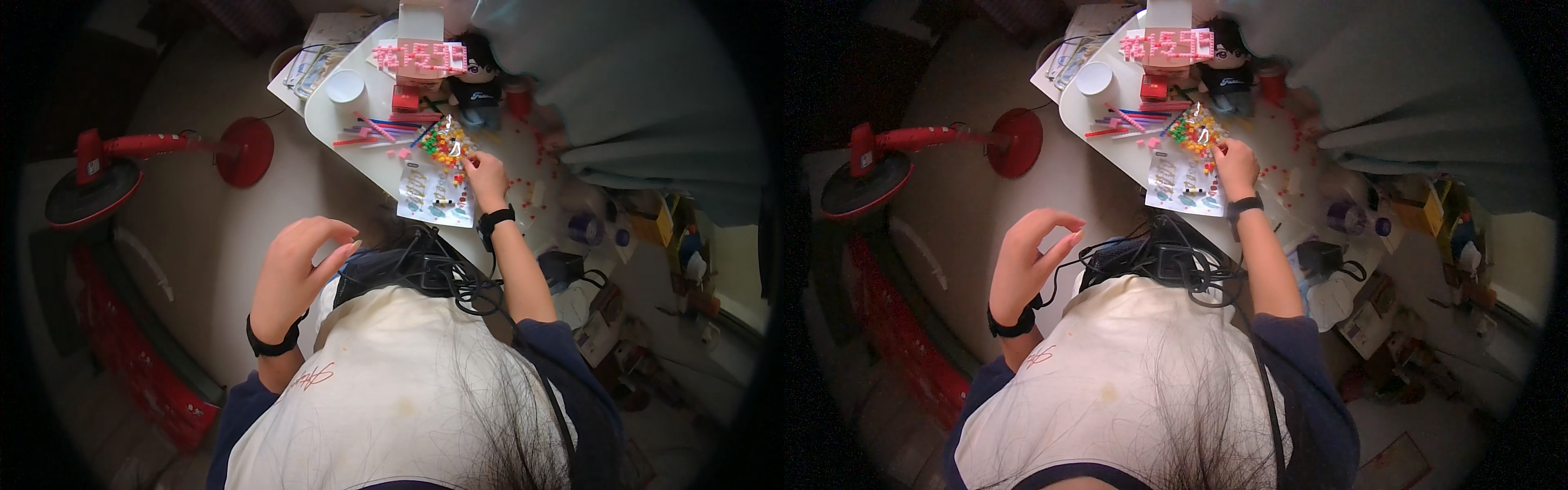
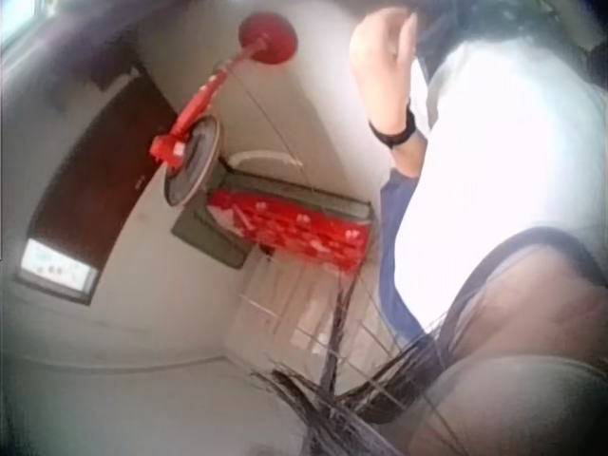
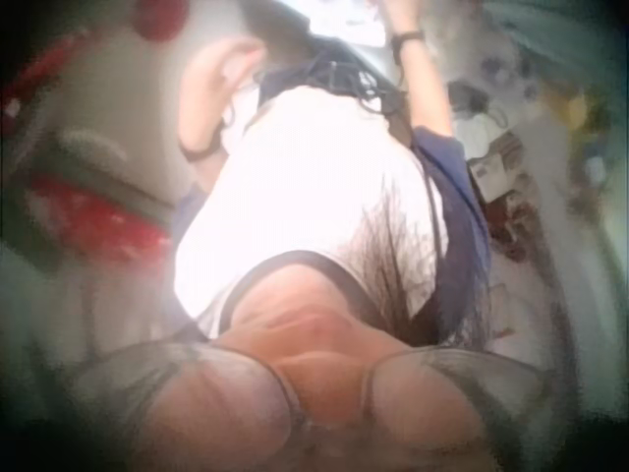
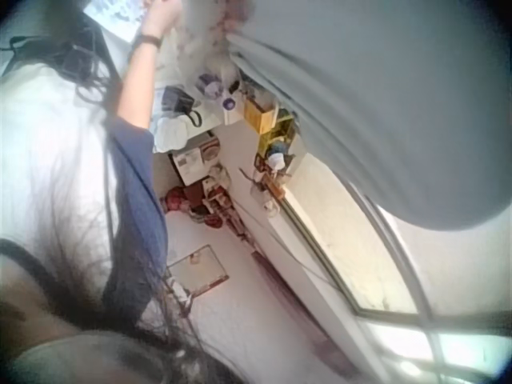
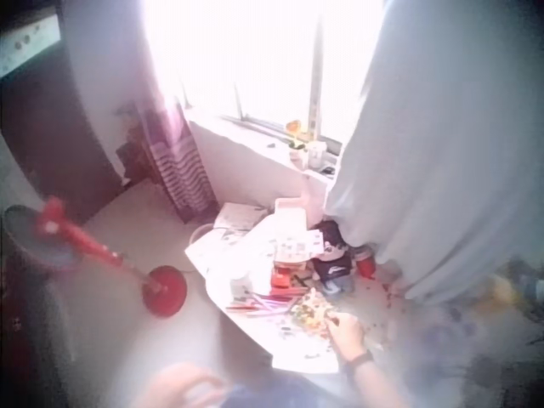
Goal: The person assembles small interlocking plastic blocks by hand to build a colorful toy figure while following a printed instruction sheet on the desk.
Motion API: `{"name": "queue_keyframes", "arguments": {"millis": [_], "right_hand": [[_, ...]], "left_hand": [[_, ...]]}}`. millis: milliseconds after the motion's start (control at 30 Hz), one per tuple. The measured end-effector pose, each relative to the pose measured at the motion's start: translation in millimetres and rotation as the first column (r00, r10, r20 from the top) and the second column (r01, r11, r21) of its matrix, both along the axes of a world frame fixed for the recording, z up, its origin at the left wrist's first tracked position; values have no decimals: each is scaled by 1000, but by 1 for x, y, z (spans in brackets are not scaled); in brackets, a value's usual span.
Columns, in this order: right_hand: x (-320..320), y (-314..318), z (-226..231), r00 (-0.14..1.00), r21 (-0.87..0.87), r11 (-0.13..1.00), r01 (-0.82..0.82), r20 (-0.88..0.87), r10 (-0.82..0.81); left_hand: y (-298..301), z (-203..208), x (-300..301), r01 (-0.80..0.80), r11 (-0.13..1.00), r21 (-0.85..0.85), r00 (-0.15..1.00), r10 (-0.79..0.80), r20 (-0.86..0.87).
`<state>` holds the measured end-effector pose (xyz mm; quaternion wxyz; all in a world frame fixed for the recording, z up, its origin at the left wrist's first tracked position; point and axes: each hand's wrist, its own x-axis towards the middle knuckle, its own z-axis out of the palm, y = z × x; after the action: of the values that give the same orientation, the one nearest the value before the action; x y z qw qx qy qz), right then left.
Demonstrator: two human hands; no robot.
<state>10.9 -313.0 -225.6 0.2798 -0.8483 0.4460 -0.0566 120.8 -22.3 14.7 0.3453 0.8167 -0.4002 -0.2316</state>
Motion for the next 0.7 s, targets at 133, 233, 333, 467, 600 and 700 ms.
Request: {"name": "queue_keyframes", "arguments": {"millis": [133, 233, 333, 467, 600, 700], "right_hand": [[3, 1, -4, 1000, -90, 996, -6, -10, 5], [1, 5, -4, 1000, -136, 991, 1, 2, -1], [-3, 8, 7, 997, -80, 995, 65, 56, -61], [-23, 13, 43, 924, 190, 980, 62, 361, -128], [-43, 64, 130, 822, 628, 759, -175, 518, -239], [-59, 105, 191, 882, 750, 578, -321, 459, -106]], "left_hand": [[4, 0, 2, 1, 1000, 0, 1000, -1, 23], [9, 0, 1, 7, 1000, -12, 1000, -7, 26], [13, 1, 0, 32, 999, -23, 999, -31, 38], [15, -4, -7, 69, 996, -50, 994, -64, 89], [12, -11, -19, 85, 978, -191, 995, -72, 75], [7, -9, -26, 129, 941, -313, 991, -116, 61]]}}
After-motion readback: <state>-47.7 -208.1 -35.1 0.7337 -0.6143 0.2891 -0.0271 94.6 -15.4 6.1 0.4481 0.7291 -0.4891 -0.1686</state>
